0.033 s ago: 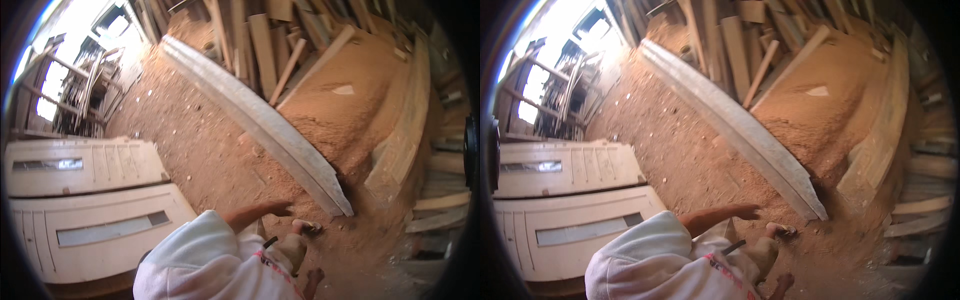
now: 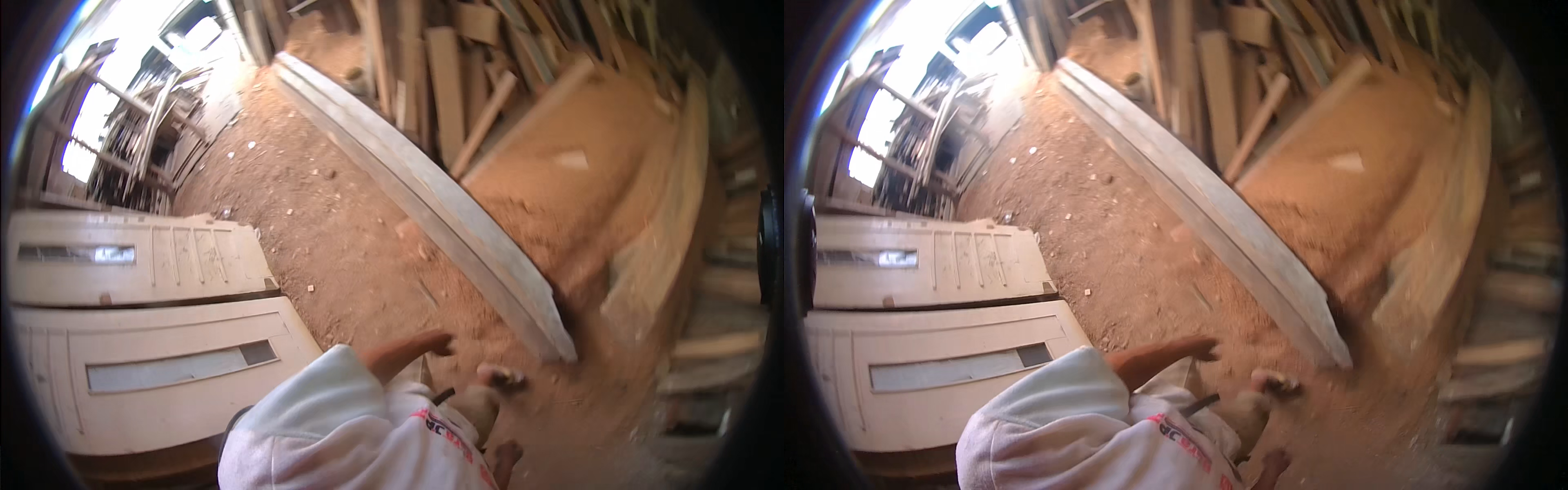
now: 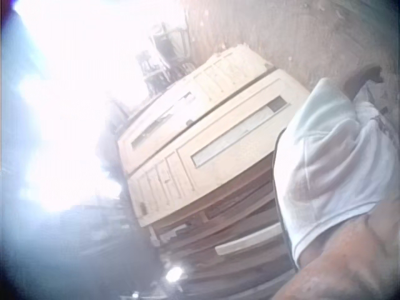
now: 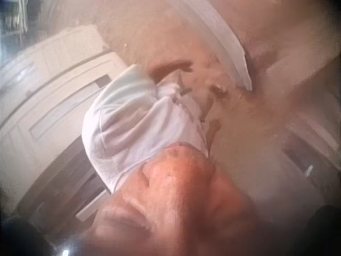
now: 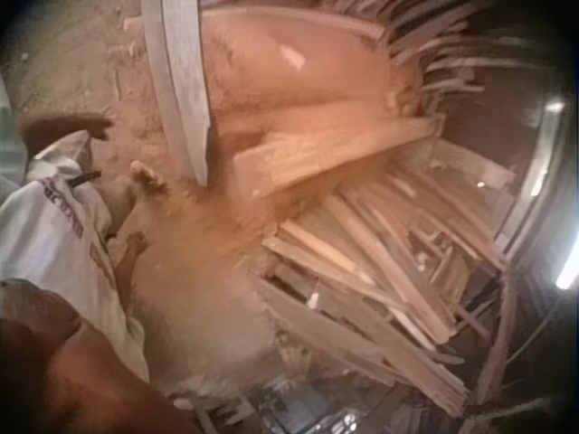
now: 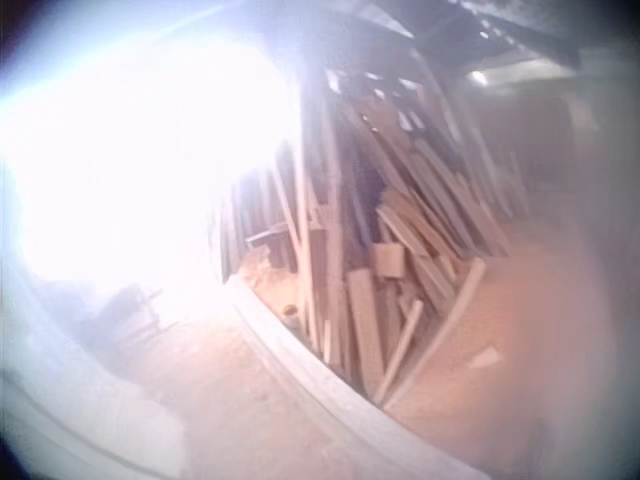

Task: The person carries a long wooden plank into a workshop and places it on a workbench. They use a hammer and a wooden block to tap the plank, then use a chisel and hammer to carve a section of the wood. Finally, they use pliers to remove a small piece from the plank.

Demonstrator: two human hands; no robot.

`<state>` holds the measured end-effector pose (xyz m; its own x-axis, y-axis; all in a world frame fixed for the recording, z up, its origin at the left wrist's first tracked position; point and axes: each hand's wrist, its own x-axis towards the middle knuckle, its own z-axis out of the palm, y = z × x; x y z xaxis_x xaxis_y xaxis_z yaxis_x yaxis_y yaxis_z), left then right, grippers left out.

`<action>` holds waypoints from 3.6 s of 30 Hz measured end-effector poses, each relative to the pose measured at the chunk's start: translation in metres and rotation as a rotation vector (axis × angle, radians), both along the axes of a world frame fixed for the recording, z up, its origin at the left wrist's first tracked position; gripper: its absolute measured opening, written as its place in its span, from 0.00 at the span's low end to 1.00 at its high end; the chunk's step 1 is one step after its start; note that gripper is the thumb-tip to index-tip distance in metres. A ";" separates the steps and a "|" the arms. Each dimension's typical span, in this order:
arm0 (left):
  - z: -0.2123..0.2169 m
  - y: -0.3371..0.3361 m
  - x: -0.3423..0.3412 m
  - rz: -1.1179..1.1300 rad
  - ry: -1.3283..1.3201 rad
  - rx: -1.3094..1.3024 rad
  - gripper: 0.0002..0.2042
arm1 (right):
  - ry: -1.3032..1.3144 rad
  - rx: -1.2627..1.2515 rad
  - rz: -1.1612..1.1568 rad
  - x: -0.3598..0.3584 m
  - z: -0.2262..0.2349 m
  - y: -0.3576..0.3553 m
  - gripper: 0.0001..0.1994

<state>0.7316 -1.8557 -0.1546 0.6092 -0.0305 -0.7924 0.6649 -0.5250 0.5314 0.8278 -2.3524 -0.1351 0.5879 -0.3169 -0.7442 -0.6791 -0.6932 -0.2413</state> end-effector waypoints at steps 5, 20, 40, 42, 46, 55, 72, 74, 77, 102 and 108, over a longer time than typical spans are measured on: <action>0.040 0.117 -0.274 0.668 0.091 0.327 0.31 | -0.013 0.192 0.310 -0.049 0.016 0.136 0.22; 0.040 0.160 -0.524 1.299 -0.081 0.125 0.27 | -0.039 0.185 1.207 -0.038 -0.019 0.445 0.22; 0.050 0.213 -0.536 1.939 0.425 -0.133 0.32 | -0.098 0.508 1.789 -0.220 0.016 1.261 0.20; 0.022 0.270 -0.564 1.849 0.390 -0.103 0.35 | -0.037 0.456 1.862 -0.284 0.029 1.295 0.21; -0.023 0.400 -0.656 1.638 0.222 0.029 0.41 | 0.094 0.349 1.866 -0.326 -0.001 1.318 0.25; 0.097 0.873 -0.859 2.135 -0.212 0.550 0.29 | 0.143 0.341 1.718 -0.401 0.050 1.406 0.17; 0.044 0.982 -0.974 2.790 0.182 0.107 0.25 | -0.187 0.445 2.316 -0.662 -0.040 1.922 0.25; 0.039 0.994 -0.984 2.255 0.349 0.177 0.21 | -0.018 0.520 2.016 -0.719 -0.028 2.013 0.20; 0.051 1.012 -0.997 1.544 0.502 0.115 0.25 | 0.091 0.574 1.972 -0.827 0.045 2.090 0.21; 0.101 1.673 -1.480 2.535 -0.515 0.158 0.17 | 0.075 0.367 2.092 -1.067 0.103 2.252 0.23; 0.091 1.703 -1.552 2.712 -0.528 0.003 0.20 | 0.046 0.213 2.149 -1.105 -0.032 2.350 0.25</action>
<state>-0.8205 -0.1526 -0.0637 -0.5008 0.5344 -0.6809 -0.4632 0.4991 0.7324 -0.2776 -0.0022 -0.1675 -0.1835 0.7007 -0.6895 0.8973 -0.1670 -0.4086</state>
